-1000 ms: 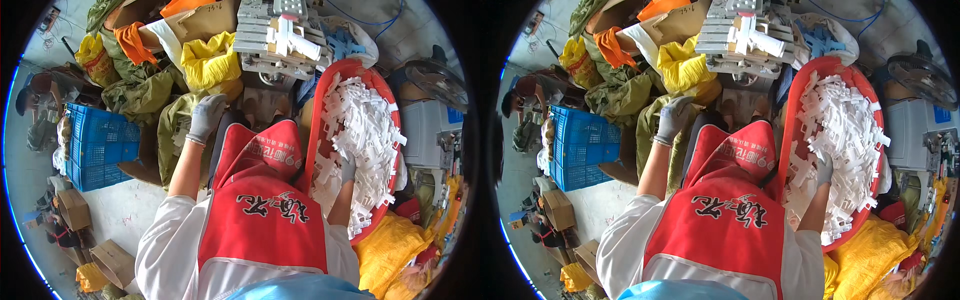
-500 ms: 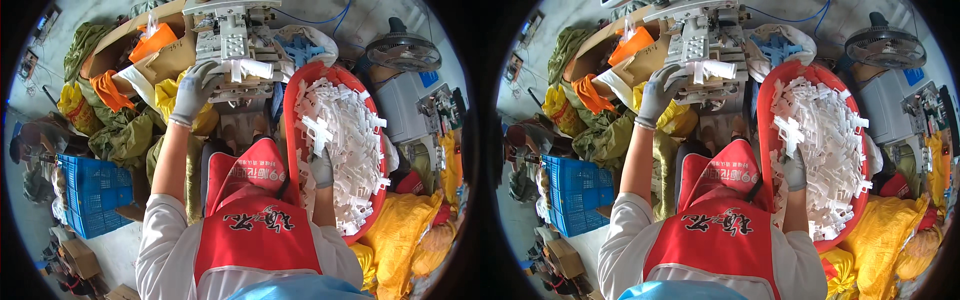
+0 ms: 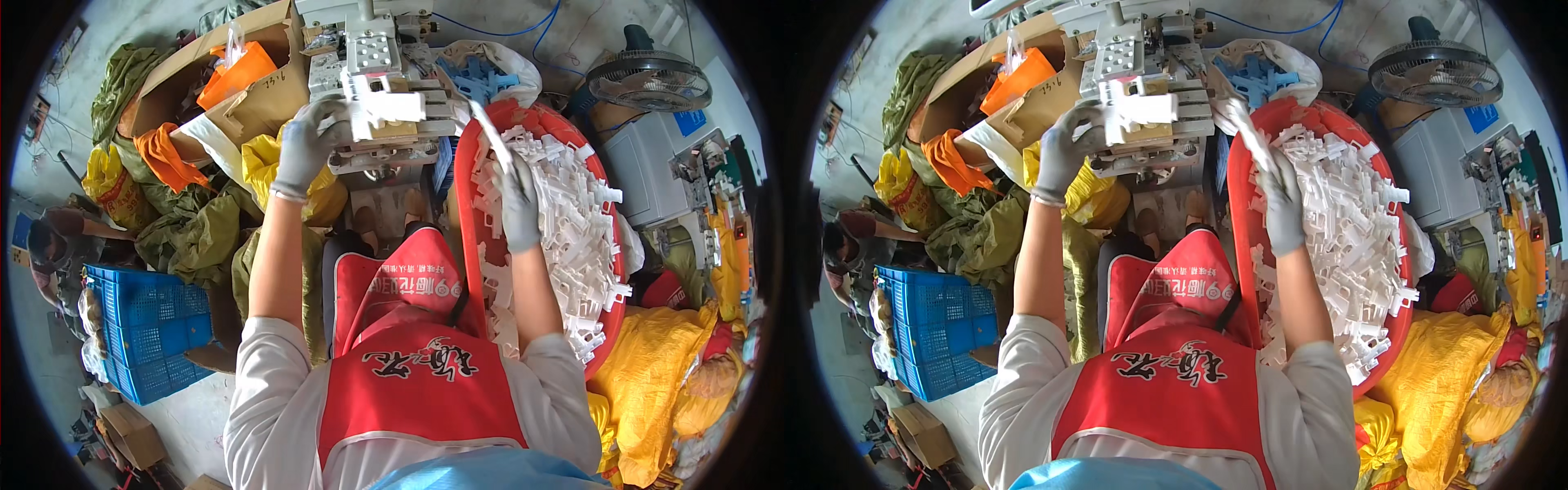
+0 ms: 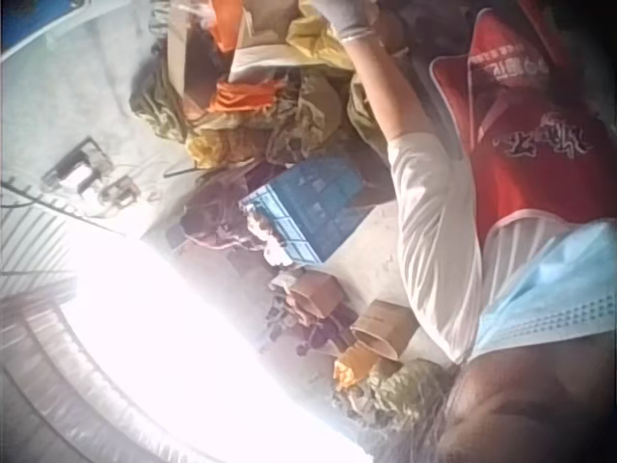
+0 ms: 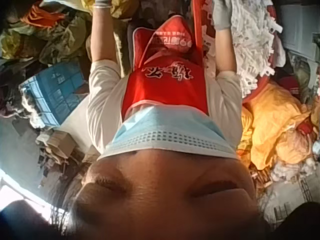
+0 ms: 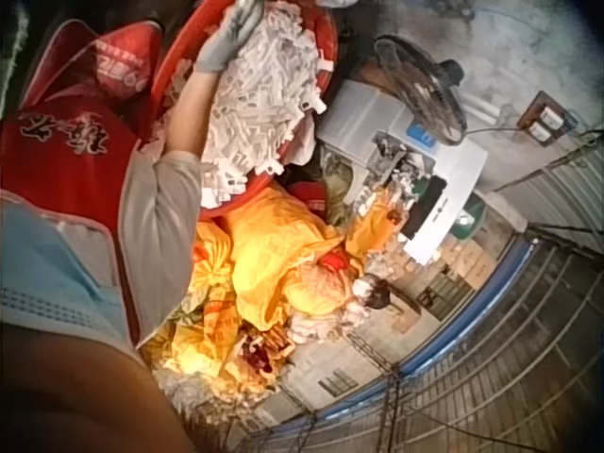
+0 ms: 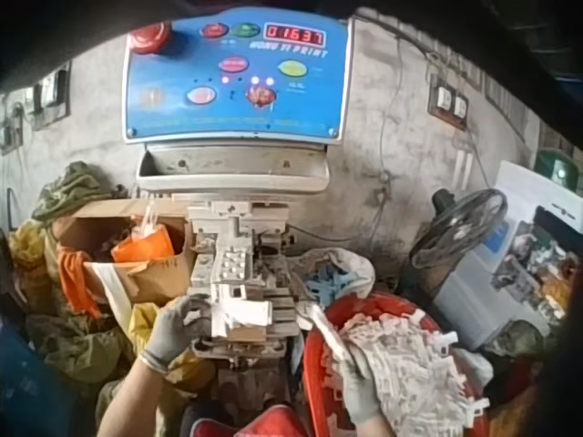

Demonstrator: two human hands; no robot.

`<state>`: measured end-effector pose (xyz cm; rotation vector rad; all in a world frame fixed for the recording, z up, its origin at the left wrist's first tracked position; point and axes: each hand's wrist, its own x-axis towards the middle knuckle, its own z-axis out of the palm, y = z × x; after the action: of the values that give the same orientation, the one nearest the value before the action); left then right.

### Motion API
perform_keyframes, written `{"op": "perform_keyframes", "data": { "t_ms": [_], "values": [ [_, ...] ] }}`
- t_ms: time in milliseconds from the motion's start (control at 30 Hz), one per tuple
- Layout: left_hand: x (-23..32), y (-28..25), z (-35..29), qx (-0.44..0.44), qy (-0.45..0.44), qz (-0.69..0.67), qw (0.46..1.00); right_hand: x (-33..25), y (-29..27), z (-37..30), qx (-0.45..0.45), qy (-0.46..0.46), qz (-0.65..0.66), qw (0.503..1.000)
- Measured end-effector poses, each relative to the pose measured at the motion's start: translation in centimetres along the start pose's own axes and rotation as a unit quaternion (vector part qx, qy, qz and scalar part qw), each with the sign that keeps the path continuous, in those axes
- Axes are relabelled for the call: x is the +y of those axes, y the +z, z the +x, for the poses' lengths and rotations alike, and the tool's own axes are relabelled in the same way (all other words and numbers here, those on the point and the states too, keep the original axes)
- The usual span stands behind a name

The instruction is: Assembling and inspecting small white plastic components using a machine in a manufacturing facility.

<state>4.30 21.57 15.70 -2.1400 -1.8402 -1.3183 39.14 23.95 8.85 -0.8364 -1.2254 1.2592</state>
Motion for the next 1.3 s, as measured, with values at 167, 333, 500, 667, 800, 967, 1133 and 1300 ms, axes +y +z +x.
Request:
{"op": "perform_keyframes", "data": {
  "t_ms": [167,333,500,667,800,967,1133,1300],
  "values": [
    [-1.3,-3.3,-7.7,0.117,-0.108,0.002,0.987,0.1,6.4,6.6,-0.101,-0.264,-0.250,0.926],
    [-3.4,-5.9,-18.6,0.129,-0.273,-0.015,0.953,-1.8,9.4,8.7,-0.184,-0.323,-0.402,0.837],
    [-5.3,-6.5,-25.8,0.130,-0.300,-0.013,0.945,-2.4,8.6,9.3,-0.241,-0.299,-0.542,0.748],
    [-4.2,-6.5,-29.0,0.102,-0.427,0.080,0.895,-3.0,3.7,6.7,-0.215,-0.299,-0.421,0.829],
    [-6.9,-7.9,-34.2,0.034,-0.430,0.119,0.894,-1.1,-8.6,1.3,-0.194,-0.105,-0.547,0.808],
    [-8.4,-8.4,-36.8,-0.035,-0.430,0.130,0.893,2.3,-20.2,-8.0,-0.165,0.218,-0.707,0.652],
    [-5.3,-3.8,-32.1,-0.055,-0.428,0.053,0.901,7.2,-21.9,-15.6,-0.154,0.255,-0.693,0.657],
    [-5.7,-1.5,-30.7,-0.139,-0.281,0.116,0.943,12.2,-16.7,-17.2,-0.107,0.385,-0.697,0.596]
  ]
}}
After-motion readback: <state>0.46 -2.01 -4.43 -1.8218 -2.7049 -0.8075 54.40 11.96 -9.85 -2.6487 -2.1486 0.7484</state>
